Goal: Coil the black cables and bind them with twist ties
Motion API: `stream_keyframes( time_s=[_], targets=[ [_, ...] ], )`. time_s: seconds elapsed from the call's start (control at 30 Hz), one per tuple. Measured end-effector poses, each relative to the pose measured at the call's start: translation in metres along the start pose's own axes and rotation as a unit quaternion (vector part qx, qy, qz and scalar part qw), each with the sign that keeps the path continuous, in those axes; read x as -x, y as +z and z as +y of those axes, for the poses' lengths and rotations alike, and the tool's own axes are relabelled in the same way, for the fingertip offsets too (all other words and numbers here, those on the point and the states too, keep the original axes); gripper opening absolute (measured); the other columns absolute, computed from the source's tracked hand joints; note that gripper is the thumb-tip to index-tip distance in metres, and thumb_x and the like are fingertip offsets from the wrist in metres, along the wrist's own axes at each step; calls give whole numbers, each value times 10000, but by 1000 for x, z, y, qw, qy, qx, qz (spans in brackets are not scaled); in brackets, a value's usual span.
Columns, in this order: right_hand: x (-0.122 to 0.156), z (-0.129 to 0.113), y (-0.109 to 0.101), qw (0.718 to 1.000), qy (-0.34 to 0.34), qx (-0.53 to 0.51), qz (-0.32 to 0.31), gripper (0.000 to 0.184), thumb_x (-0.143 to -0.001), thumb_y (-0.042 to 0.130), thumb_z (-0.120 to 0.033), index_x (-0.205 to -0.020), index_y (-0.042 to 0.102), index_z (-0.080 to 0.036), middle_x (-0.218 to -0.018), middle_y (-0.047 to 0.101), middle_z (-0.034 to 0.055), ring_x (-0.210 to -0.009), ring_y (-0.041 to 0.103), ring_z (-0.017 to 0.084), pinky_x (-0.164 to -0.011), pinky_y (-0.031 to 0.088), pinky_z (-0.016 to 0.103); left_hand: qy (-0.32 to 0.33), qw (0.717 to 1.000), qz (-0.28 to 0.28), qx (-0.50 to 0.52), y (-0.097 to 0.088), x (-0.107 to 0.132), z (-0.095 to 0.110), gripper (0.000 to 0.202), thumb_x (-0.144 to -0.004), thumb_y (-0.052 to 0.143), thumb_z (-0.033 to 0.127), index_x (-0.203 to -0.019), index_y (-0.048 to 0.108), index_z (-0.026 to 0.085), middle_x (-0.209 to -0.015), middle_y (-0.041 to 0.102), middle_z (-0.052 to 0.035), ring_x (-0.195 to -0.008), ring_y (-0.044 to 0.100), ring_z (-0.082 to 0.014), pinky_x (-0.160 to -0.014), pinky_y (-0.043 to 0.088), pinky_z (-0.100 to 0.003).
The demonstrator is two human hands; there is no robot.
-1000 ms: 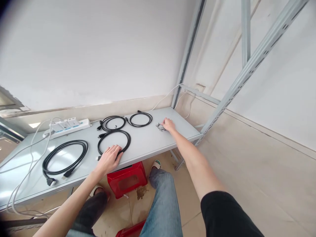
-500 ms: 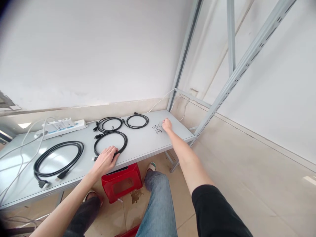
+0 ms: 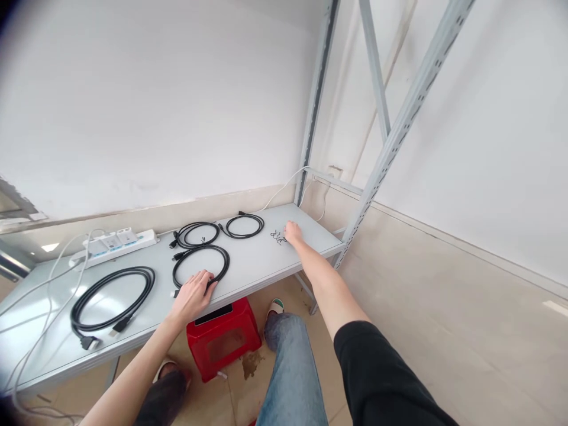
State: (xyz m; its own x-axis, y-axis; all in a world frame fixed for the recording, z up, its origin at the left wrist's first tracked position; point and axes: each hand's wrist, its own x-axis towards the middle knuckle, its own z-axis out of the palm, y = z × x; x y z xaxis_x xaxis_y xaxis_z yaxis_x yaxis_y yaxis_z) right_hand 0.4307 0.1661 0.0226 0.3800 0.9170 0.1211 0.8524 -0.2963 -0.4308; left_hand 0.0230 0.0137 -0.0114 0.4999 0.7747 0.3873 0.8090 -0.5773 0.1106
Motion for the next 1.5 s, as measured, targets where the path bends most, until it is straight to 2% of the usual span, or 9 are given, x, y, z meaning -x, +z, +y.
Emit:
stream_keyframes(
  time_s=[0.17,0.33,0.53,0.67,0.9,1.03,1.27,1.37,1.5],
  targets=[
    [26,-39,-6,985,-119,-109,61,157,-960,529,-117,-1012,657,-190,-914,732,73,-870,677,203,-799,466,282,-10,1000,-7,-2,-2,-1,1,221,-1054,448,419,-1033,556,228,-1048,691,-83,-968,664,-263,-889,463,-417],
    [108,-95,24,934,-291,-206,-33,193,-991,505,-224,-868,653,-198,-693,669,11,-697,630,174,-723,438,257,-32,999,-23,-12,-6,-2,4,215,-1056,460,407,-1045,564,219,-1080,696,-96,-1009,661,-266,-891,445,-405],
    [175,-127,65,927,-278,-246,-54,199,-1036,440,-262,-985,626,-214,-751,693,15,-709,626,188,-734,434,266,-44,997,-64,-15,-12,-1,-12,267,-1046,492,466,-1023,575,213,-1077,685,-104,-1013,649,-271,-876,434,-391],
    [173,-135,76,941,-243,-228,-53,239,-1061,391,-290,-1071,615,-206,-874,731,51,-780,642,202,-717,418,264,-64,997,-43,-13,-12,4,-18,338,-1072,407,495,-991,571,210,-1053,684,-105,-1011,639,-271,-886,420,-395],
    [188,-139,69,931,-344,-106,-67,269,-1095,371,-293,-1160,614,-198,-895,728,67,-773,639,210,-690,361,267,-92,995,-35,12,-12,8,-16,365,-1082,375,505,-1104,568,196,-1020,715,-116,-929,652,-263,-888,417,-379],
    [198,-141,66,905,-411,-65,-92,252,-1089,422,-283,-1117,659,-203,-949,745,78,-803,646,202,-687,344,260,-78,995,-62,1,-15,5,-14,383,-1085,366,503,-1061,600,201,-995,734,-111,-917,676,-267,-856,423,-366],
    [179,-148,58,914,-393,-54,-86,183,-1001,571,-236,-920,731,-200,-847,738,52,-798,641,189,-680,348,263,-55,995,-79,-39,-14,-1,-9,382,-1086,354,478,-1025,618,208,-993,740,-119,-931,691,-278,-830,428,-367],
    [168,-155,48,885,-458,16,-85,199,-1004,552,-196,-909,727,-190,-901,750,73,-824,647,197,-654,317,273,-51,996,-67,-33,-12,1,-9,386,-1092,333,468,-997,602,208,-963,730,-116,-929,688,-275,-831,427,-371],
    [161,-169,35,803,-576,103,-116,221,-1018,515,-152,-951,724,-176,-982,756,107,-854,662,204,-640,299,280,-46,997,-58,-35,-11,2,-9,396,-1099,305,456,-1008,592,197,-910,709,-109,-897,678,-271,-861,422,-386]
  ],
)
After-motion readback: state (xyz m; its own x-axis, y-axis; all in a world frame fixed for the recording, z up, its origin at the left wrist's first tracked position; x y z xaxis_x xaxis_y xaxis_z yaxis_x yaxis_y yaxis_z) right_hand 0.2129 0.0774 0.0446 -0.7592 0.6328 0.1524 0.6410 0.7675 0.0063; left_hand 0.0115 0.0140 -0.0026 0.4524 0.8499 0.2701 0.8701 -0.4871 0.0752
